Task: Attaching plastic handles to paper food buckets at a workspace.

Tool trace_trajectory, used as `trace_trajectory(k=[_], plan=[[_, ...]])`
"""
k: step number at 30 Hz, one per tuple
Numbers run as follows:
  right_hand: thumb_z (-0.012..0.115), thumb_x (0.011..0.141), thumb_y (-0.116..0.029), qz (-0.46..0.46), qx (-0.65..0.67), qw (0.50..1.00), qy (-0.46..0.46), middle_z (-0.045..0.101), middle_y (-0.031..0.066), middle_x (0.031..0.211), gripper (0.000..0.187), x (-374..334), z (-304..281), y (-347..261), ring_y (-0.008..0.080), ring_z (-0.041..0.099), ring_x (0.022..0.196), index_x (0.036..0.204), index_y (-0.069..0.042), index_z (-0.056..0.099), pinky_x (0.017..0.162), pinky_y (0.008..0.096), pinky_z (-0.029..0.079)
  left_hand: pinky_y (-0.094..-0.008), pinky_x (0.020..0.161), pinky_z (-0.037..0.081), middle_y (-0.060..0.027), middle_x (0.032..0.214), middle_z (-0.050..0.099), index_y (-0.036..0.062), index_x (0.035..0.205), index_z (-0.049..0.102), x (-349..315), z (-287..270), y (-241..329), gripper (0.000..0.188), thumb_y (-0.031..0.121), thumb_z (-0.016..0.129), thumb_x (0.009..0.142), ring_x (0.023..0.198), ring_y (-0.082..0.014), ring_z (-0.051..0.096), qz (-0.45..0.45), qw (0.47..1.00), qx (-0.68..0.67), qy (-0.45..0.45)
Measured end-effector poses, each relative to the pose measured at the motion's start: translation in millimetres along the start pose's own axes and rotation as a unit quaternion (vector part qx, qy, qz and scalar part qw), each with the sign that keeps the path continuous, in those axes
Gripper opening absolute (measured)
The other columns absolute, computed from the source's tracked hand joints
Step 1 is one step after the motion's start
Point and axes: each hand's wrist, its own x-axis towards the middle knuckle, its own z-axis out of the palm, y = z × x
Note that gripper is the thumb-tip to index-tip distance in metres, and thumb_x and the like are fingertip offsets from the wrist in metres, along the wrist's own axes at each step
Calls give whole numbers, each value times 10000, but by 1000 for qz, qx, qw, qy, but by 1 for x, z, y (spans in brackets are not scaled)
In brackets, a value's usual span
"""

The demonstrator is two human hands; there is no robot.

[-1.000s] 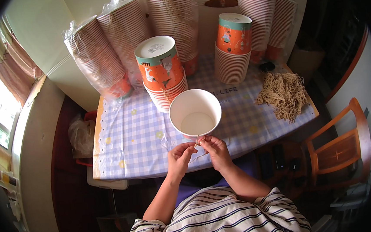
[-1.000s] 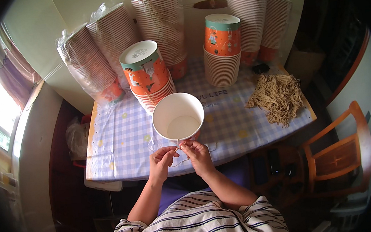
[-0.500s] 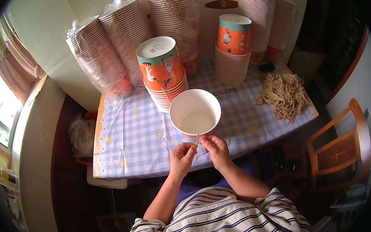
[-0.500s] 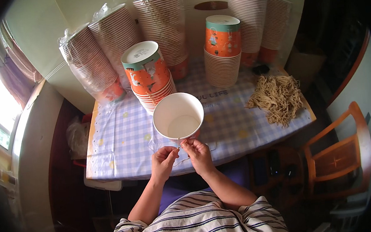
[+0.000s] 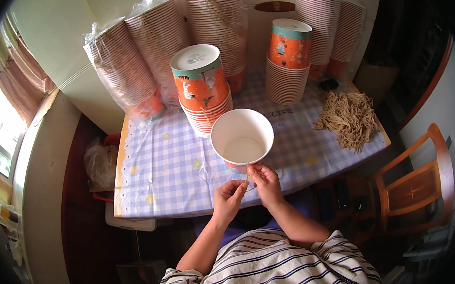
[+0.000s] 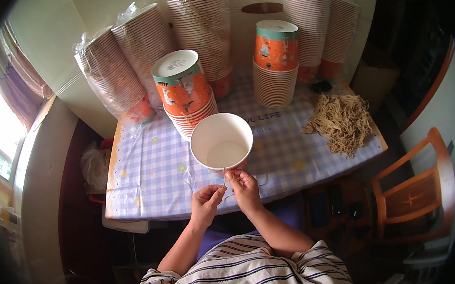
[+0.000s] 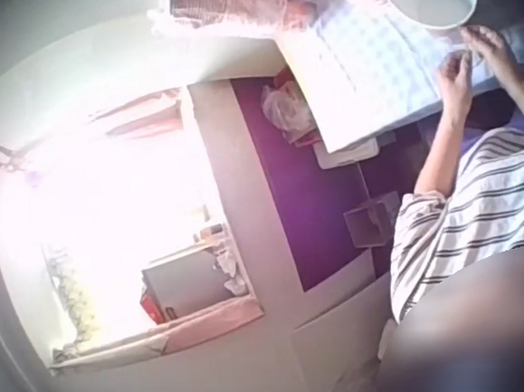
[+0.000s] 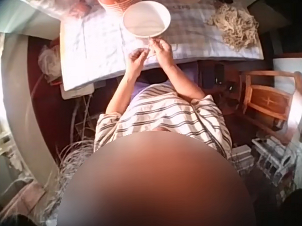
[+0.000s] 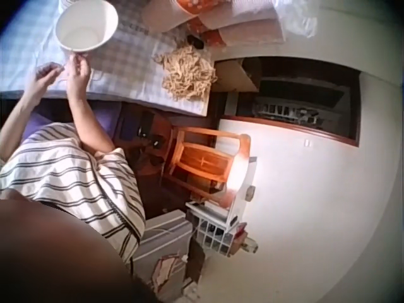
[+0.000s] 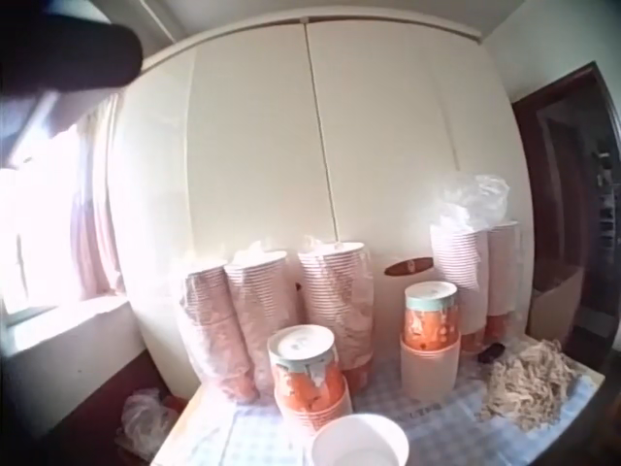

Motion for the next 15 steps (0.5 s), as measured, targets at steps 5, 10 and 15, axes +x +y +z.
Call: trace_trajectory(k=[5, 10, 15], plan=[[601, 889, -210, 38, 38, 998, -32, 617, -18, 830, 171, 0, -15, 7, 25, 442, 627, 949, -52, 627, 591, 181, 369, -187, 633, 427, 7, 769, 613, -28, 926, 650, -5, -7, -19, 170, 128, 592, 893, 684, -55, 516, -44, 999, -16, -4], [625, 870, -171, 64, 51, 993, -80, 623, -13, 803, 144, -12, -14, 5, 38, 542, 726, 941, -45, 631, 674, 193, 432, -167, 533, 357, 19, 702, 578, 7, 909, 641, -3, -3, -32, 171, 173, 607, 891, 616, -30, 483, -26, 999, -29, 7], [636, 857, -148, 27, 37, 994, -96, 625, -8, 785, 122, -6, -15, 21, 47, 557, 709, 921, -44, 631, 650, 189, 434, -168, 518, 340, 32, 680, 567, 9, 883, 635, 0, -2, -34, 157, 163, 607, 889, 592, -25, 461, -23, 1000, -8, 8]])
